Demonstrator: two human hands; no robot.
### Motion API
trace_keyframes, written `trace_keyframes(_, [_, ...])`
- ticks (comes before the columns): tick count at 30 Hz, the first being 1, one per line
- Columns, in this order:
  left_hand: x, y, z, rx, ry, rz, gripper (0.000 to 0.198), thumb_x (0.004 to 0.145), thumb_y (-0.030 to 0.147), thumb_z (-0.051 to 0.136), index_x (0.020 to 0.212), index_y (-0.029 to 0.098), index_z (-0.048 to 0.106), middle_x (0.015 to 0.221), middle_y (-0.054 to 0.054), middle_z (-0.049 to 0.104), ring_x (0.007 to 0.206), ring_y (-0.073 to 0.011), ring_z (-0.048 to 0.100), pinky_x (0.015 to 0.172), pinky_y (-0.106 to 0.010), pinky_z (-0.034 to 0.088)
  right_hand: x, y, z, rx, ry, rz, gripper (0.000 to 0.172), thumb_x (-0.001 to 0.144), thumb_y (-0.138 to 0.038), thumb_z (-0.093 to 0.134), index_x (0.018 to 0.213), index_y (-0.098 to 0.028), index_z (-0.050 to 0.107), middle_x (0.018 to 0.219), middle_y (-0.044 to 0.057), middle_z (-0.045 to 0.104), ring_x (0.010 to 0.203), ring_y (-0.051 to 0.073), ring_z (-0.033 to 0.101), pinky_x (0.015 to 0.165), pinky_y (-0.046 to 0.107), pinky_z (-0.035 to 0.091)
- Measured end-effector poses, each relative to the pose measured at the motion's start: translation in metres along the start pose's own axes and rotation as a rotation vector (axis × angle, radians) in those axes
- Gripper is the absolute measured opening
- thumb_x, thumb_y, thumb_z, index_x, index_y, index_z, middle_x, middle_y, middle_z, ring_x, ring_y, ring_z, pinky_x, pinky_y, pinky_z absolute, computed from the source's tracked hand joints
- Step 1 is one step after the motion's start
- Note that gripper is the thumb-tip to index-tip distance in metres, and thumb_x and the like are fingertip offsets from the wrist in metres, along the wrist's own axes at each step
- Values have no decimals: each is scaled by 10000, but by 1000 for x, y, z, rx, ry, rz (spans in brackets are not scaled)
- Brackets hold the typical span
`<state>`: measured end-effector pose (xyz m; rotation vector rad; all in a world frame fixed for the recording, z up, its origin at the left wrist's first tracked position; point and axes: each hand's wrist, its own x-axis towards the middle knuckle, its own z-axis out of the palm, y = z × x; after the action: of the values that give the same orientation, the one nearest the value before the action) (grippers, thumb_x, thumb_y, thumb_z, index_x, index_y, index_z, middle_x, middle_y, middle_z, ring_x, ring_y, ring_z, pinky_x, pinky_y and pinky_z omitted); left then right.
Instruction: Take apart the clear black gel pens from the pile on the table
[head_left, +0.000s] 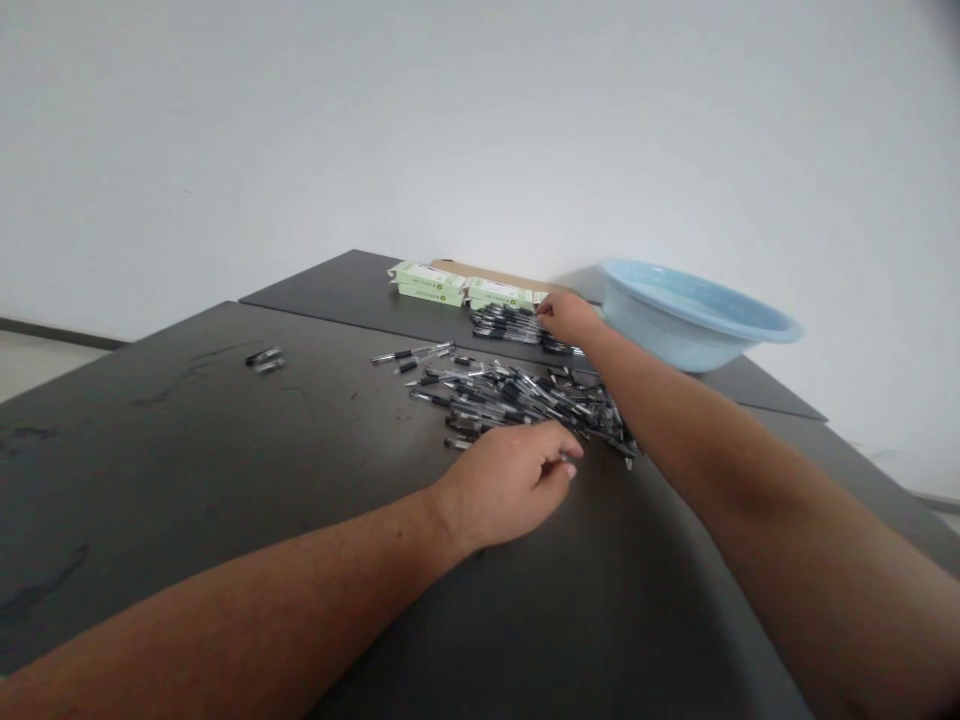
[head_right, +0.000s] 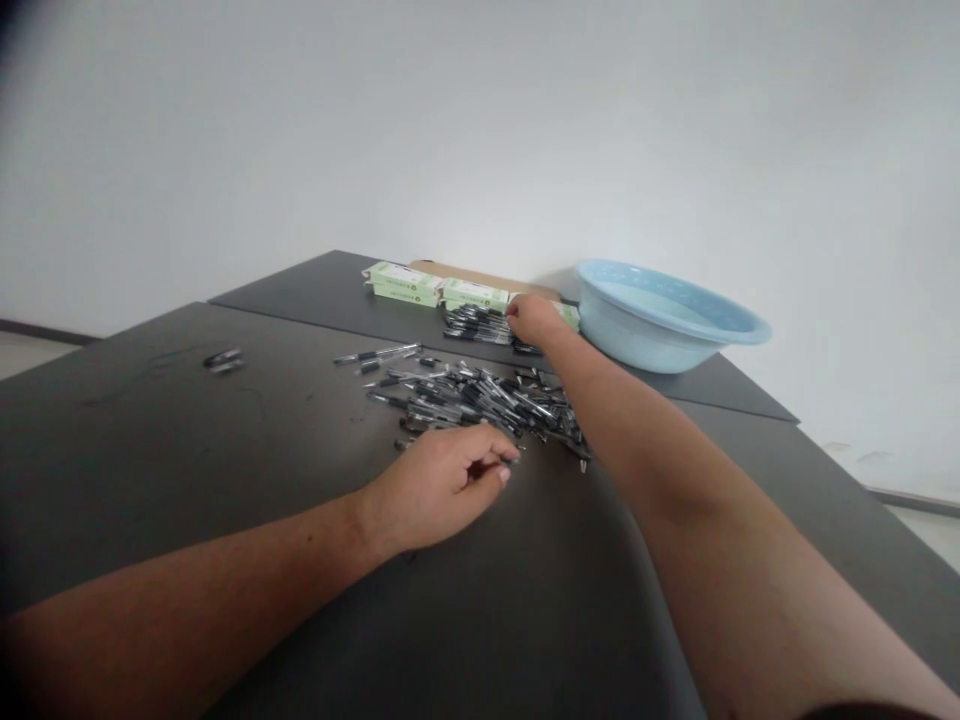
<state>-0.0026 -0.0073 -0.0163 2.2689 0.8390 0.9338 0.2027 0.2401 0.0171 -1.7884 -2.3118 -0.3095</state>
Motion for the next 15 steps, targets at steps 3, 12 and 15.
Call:
trace_keyframes(3, [0,0,-1,11,-8,27,188,886,176,579,1040,194,685,944,-12,749,843,-155,692,741,-260,510,26,-19,13,-27,-22,-13,370,856,-350,631,1184,-231,753,1123,91,769,1018,241,679,934,302,487])
trace_keyframes(12, [1,-3,0,34,-14,81,224,912,198,550,1092,176,682,1063,-37,754,962,-188,708,877,-302,544,31,-21,33,-93,-49,-20,324,844,-259,608,1114,-240,785,1114,95,765,1045,250,671,977,338,475])
trace_keyframes(15, [1,-2,0,40,-16,87,223,911,196,553,1092,182,683,1058,-34,757,953,-188,710,871,-306,546,24,-20,25,-95,-14,-19,317,876,-258,562,1102,-232,783,1142,105,755,1079,265,660,995,362,469])
